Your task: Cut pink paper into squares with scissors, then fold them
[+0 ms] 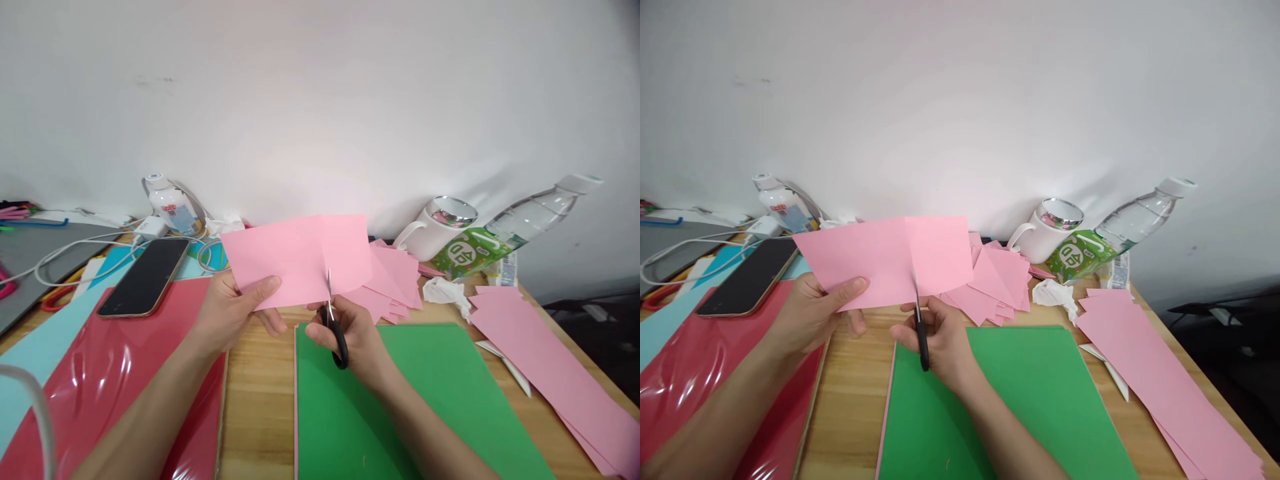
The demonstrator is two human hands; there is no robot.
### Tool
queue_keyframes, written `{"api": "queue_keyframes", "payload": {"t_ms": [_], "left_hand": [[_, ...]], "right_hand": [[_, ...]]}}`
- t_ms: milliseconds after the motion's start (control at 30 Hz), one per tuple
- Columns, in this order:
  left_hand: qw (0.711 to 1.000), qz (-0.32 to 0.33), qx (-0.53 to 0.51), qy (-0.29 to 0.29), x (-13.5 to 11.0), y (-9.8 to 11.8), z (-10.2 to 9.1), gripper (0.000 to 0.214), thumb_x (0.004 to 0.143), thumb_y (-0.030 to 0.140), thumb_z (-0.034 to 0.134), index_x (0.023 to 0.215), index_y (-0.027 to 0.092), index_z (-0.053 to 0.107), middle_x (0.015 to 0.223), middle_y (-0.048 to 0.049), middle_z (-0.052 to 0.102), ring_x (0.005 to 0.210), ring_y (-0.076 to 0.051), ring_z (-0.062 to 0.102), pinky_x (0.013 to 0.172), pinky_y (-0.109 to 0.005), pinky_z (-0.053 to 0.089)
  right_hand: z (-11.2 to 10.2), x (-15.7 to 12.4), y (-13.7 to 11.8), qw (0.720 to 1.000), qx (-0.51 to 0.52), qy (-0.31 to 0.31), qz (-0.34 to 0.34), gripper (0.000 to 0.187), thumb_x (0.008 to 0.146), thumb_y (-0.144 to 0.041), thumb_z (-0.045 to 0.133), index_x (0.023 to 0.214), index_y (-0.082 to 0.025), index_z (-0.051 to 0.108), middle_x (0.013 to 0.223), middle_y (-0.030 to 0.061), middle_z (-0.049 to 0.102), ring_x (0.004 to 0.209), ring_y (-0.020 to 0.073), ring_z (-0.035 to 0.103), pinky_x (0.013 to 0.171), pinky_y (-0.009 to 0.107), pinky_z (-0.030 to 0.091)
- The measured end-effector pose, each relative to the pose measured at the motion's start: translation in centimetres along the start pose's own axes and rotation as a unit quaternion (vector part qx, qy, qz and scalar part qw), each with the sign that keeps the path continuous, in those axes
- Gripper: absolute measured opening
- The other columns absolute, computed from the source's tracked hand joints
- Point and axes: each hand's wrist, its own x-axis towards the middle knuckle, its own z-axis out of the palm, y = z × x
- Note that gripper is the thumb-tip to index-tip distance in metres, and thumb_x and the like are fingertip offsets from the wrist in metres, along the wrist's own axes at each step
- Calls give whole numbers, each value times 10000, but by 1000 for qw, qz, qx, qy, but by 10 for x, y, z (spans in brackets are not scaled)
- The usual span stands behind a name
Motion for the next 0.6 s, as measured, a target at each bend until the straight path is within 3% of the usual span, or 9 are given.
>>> {"api": "queue_keyframes", "payload": {"t_ms": [600], "left_hand": [[1000, -9, 16, 13, -1, 3, 2, 151, 742, 306, 648, 681, 169, 637, 406, -3, 624, 360, -165, 589, 347, -232, 477]], "right_hand": [[-1, 1, 4, 1000, -23, 12, -6, 419, 542, -441, 781, 782, -175, 565, 543, -54, 487, 471, 70, 386, 456, 216, 287]]}}
